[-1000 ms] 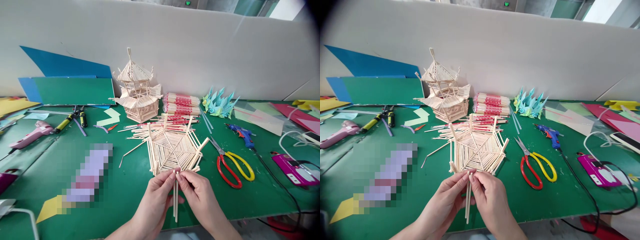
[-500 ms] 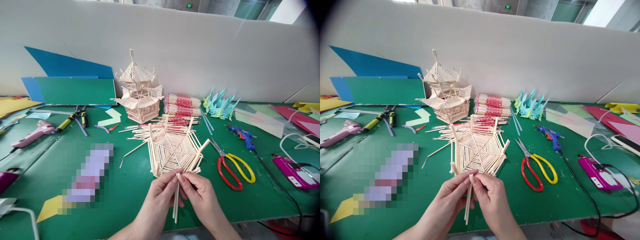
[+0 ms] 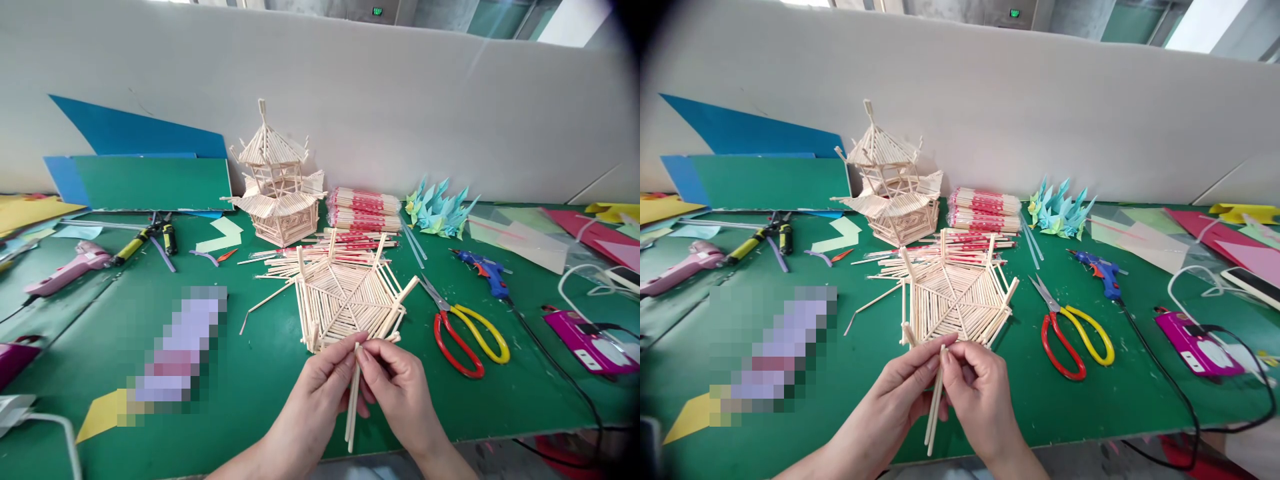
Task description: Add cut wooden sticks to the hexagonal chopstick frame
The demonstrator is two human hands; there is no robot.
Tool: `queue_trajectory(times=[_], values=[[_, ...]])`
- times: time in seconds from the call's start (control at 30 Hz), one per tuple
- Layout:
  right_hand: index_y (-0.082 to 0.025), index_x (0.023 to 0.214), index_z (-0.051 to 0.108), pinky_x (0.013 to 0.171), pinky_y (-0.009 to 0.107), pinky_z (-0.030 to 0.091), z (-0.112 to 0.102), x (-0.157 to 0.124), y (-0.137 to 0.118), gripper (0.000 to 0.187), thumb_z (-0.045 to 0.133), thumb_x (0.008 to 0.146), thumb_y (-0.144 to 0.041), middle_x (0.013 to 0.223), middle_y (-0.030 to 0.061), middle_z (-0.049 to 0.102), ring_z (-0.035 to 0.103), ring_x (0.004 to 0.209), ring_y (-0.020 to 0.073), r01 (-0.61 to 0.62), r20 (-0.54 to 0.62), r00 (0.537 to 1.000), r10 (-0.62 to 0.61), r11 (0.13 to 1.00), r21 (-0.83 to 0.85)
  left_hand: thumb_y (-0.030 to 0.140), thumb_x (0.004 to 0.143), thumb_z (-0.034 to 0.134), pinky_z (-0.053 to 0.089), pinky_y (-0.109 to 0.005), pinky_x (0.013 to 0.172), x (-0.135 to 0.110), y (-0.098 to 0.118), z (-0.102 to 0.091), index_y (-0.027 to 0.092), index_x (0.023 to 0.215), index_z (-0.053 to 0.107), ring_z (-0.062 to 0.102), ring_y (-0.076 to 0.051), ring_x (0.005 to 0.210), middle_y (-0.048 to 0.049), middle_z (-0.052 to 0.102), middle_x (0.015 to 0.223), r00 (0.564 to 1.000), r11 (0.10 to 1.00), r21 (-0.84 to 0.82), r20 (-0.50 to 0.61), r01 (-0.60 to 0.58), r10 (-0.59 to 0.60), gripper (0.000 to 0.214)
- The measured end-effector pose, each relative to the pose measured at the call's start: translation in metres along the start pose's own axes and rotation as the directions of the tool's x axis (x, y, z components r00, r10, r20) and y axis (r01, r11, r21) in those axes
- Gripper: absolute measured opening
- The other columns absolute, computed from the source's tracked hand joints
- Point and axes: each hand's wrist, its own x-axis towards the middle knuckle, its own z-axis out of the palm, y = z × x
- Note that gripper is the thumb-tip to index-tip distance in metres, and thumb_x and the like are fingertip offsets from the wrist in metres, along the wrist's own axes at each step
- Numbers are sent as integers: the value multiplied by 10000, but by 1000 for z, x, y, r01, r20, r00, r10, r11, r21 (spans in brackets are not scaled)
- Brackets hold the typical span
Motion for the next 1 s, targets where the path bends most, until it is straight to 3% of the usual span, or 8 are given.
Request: queue_trajectory(times=[0.1, 0.23, 0.33, 0.67, 1.0], values=[[-155, 691, 573, 359, 183, 327, 4, 0, -1, 240, 481, 850, -310, 432, -72, 407, 390, 359, 66, 10, -64, 998, -10, 1000, -5, 343, 753, 639, 436, -249, 585, -3, 3, -3, 146, 1095, 602, 529, -104, 538, 3, 589, 624, 999, 1000, 24, 39, 17, -18, 397], [-161, 643, 571, 447, 187, 384, 10, 2, -3, 242, 501, 832, -295, 519, -33, 501, 448, 478, 86, 53, -141, 988, -56, 998, -24, 335, 777, 616, 426, -234, 573, -11, 3, -13, 97, 803, 665, 569, -115, 552, -31, 616, 629, 997, 989, 137, 44, 52, -58, 245], [-163, 632, 567, 465, 183, 394, 16, 2, -1, 249, 503, 834, -294, 521, -36, 506, 464, 490, 88, 58, -97, 994, -55, 998, 33, 346, 769, 619, 431, -240, 565, -17, 1, -21, 90, 690, 654, 582, -114, 518, -47, 636, 646, 997, 983, 167, 3, 81, -82, 270], [-181, 815, 697, 634, 220, 464, 23, 1, 9, 208, 518, 838, -284, 702, 6, 665, 595, 672, 139, 49, -78, 996, -45, 997, 59, 385, 719, 662, 472, -282, 557, -17, -6, -35, 91, 730, 665, 596, -132, 483, -65, 667, 637, 988, 985, 80, -27, 155, -153, 294], [-210, 880, 713, 689, 235, 485, 20, 3, 13, 203, 516, 846, -249, 765, 20, 684, 616, 742, 151, 99, -78, 992, -95, 994, 52, 390, 693, 683, 481, -290, 557, -11, -8, -37, 104, 746, 662, 605, -139, 480, -49, 664, 616, 986, 983, 72, -25, 168, -166, 291]])
